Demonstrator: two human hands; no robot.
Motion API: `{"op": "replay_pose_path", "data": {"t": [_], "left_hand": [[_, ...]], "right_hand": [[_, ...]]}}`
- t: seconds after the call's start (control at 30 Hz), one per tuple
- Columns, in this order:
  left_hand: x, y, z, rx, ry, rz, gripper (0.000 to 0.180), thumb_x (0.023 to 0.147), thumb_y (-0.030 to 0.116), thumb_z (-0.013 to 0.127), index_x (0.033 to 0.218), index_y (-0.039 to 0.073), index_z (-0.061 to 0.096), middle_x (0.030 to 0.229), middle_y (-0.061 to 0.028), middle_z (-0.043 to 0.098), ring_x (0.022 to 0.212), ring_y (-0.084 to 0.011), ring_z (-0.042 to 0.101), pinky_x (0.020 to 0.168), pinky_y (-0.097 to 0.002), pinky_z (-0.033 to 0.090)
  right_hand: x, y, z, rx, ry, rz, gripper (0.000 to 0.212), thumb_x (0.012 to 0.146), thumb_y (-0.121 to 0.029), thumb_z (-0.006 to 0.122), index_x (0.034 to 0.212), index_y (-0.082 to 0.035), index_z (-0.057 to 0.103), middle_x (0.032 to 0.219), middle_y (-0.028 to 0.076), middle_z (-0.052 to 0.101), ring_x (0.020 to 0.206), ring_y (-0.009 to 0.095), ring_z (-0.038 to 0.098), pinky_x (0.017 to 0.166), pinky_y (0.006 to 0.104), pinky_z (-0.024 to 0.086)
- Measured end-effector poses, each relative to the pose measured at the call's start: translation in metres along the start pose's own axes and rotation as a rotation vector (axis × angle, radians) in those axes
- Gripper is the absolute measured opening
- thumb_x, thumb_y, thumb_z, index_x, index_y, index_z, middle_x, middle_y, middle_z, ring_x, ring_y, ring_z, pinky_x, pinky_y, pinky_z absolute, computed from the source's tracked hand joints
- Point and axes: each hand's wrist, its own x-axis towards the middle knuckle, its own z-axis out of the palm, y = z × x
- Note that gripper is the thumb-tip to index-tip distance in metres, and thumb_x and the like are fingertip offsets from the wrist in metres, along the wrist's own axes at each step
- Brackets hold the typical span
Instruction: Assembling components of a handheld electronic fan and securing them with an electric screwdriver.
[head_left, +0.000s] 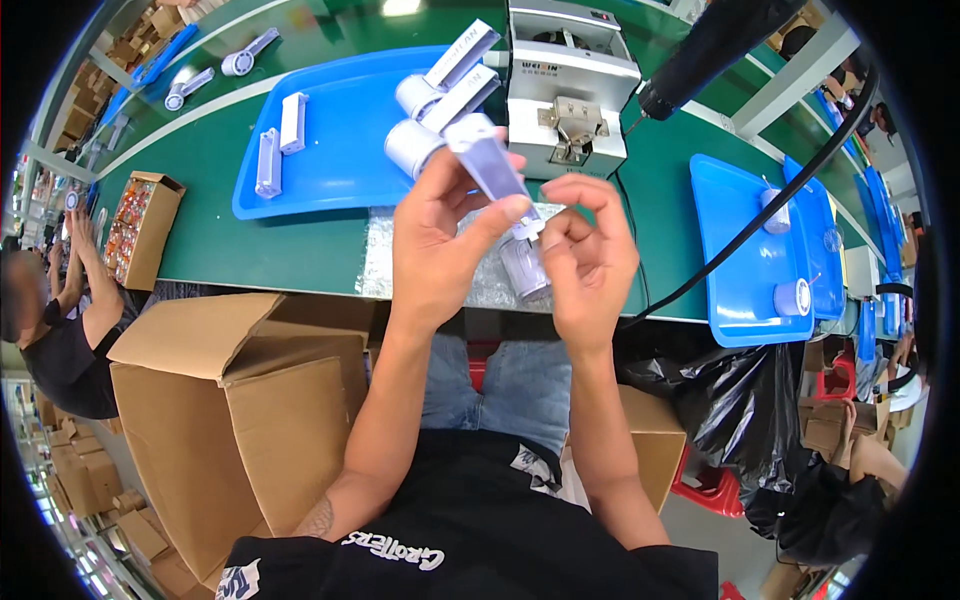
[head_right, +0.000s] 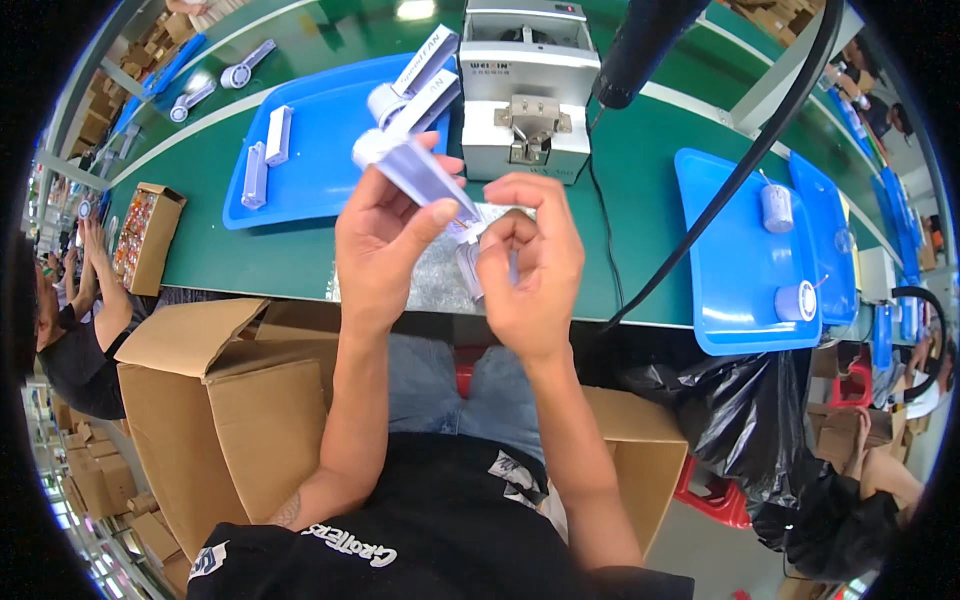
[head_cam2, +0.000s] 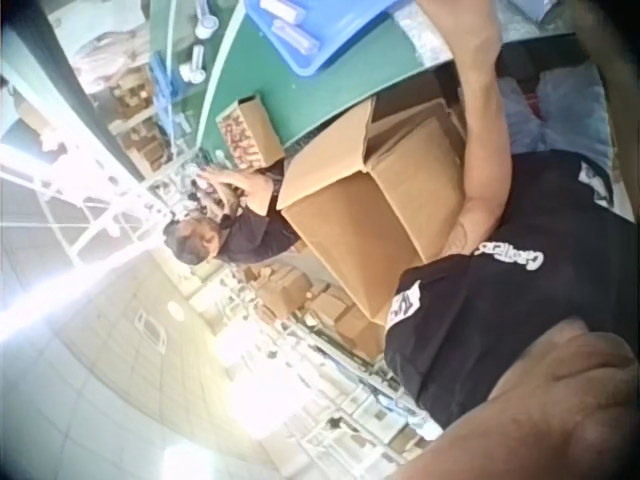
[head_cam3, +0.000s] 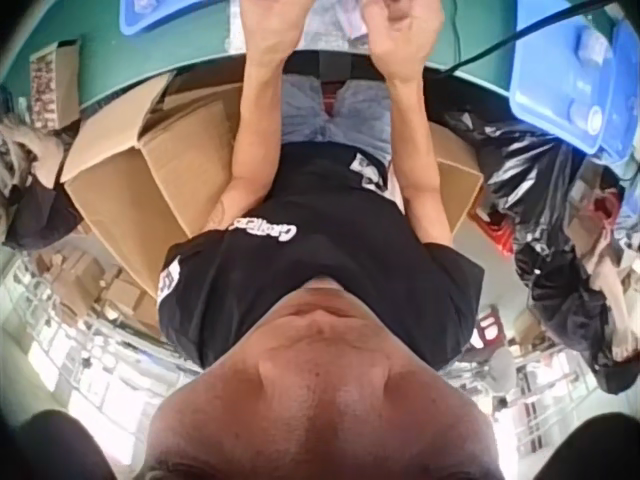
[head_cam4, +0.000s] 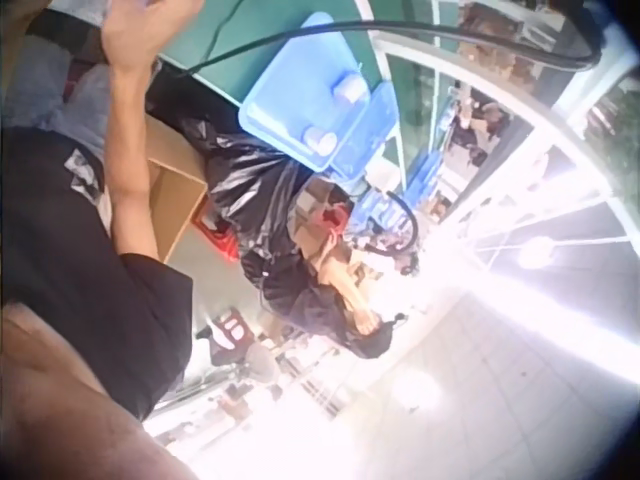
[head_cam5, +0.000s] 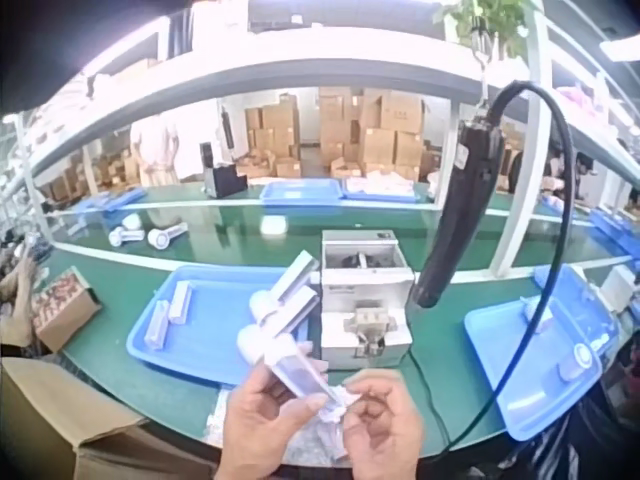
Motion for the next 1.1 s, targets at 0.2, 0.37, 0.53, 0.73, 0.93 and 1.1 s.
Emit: {"op": "replay_pose_path", "data": {"t": [0.2,0.37,0.53,0.73,0.93,1.1], "left_hand": [[0.0,-0.026,0.004,0.18,-0.174,0.097,0.052,0.089,0.003,0.079,0.137,-0.001,0.061,0.12,-0.0102,0.065,0.113,-0.0205,0.068,0.099,-0.0349,0.055],[-0.005,-0.028,0.009,0.066,-0.173,-0.03,0.078,0.084,0.005,0.081,0.153,0.003,0.043,0.133,-0.0179,0.064,0.12,-0.0259,0.067,0.107,-0.0408,0.051],[-0.008,-0.026,-0.008,0.441,-0.618,-0.082,0.099,0.071,0.008,0.084,0.158,0.005,0.034,0.147,-0.0249,0.054,0.138,-0.0401,0.055,0.112,-0.0434,0.047],[-0.014,-0.029,0.009,0.868,-0.282,-0.068,0.097,0.069,0.008,0.088,0.154,0.009,0.042,0.144,-0.022,0.053,0.134,-0.0447,0.054,0.108,-0.0455,0.048],[-0.014,-0.031,-0.009,0.498,-0.394,-0.027,0.087,0.072,0.012,0.09,0.149,0.008,0.05,0.135,-0.0192,0.052,0.125,-0.0389,0.058,0.105,-0.0425,0.05],[-0.017,-0.033,-0.013,0.446,-0.379,0.08,0.077,0.077,0.009,0.087,0.146,0.006,0.055,0.134,-0.0168,0.057,0.128,-0.0339,0.058,0.107,-0.0407,0.048]], "right_hand": [[0.012,-0.005,-0.014,-0.213,-0.036,-0.022,0.05,0.089,-0.01,0.076,0.137,-0.001,0.064,0.128,0.008,0.052,0.096,0.009,0.052,0.073,0.0229,0.045],[0.018,-0.003,-0.019,-0.006,-0.069,0.095,0.043,0.086,-0.004,0.085,0.126,-0.001,0.07,0.124,0.005,0.056,0.101,0.01,0.064,0.074,0.0232,0.051],[0.015,-0.029,-0.037,-0.179,-0.113,0.204,0.037,0.083,0.002,0.085,0.116,0.001,0.069,0.107,0.004,0.072,0.099,0.012,0.07,0.084,0.0282,0.058],[0.017,-0.041,-0.038,-0.501,-0.162,0.103,0.039,0.083,-0.005,0.088,0.116,0.002,0.068,0.093,0.01,0.076,0.088,0.015,0.076,0.081,0.0277,0.059],[0.014,-0.03,-0.028,-0.523,-0.089,0.053,0.044,0.083,-0.009,0.09,0.118,0.002,0.065,0.095,0.012,0.077,0.089,0.018,0.078,0.079,0.0329,0.064],[0.007,-0.028,-0.028,-0.64,-0.105,-0.022,0.047,0.081,-0.011,0.092,0.119,0.002,0.066,0.097,0.012,0.077,0.09,0.019,0.079,0.078,0.0331,0.064]]}}
